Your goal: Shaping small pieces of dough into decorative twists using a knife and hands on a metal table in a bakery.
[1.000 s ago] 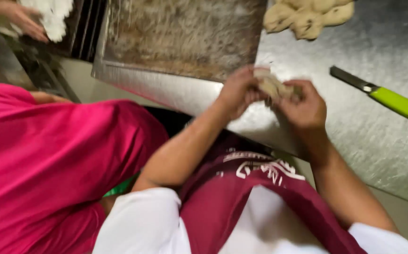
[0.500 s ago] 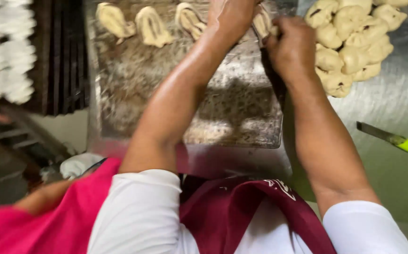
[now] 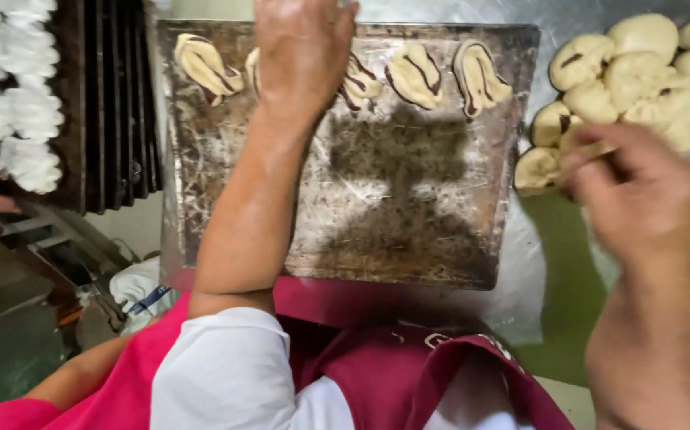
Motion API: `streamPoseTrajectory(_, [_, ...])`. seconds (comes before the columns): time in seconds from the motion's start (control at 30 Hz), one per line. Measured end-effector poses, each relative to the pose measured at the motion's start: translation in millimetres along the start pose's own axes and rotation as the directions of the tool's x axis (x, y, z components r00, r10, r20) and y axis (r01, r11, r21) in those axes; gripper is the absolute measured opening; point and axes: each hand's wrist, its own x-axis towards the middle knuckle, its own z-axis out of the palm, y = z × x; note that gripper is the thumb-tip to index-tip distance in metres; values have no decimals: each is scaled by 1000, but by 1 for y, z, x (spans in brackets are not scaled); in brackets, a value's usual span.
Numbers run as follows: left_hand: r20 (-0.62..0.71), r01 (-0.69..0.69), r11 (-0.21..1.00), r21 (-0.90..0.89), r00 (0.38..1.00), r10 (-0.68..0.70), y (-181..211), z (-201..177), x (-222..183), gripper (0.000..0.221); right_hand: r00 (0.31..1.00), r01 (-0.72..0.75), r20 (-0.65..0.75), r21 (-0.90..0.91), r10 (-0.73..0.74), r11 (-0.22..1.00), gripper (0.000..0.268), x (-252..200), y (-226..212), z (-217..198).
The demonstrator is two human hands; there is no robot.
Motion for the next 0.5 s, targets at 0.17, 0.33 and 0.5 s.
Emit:
streamPoseTrajectory(0.17, [380, 8, 996, -85, 925, 25, 49, -30, 1, 42, 933, 353, 123, -143, -337, 925, 23, 10, -1, 47])
streamPoseTrajectory(0.33, [562, -120, 983, -138, 808, 177, 49, -14, 0, 57, 959, 65, 277, -407, 55, 911, 41, 50, -25, 98])
streamPoseTrajectory(0.5, [627, -146, 974, -174, 746, 224, 40, -13, 14, 61, 884, 466, 164, -257, -437, 847, 13, 67, -46, 122])
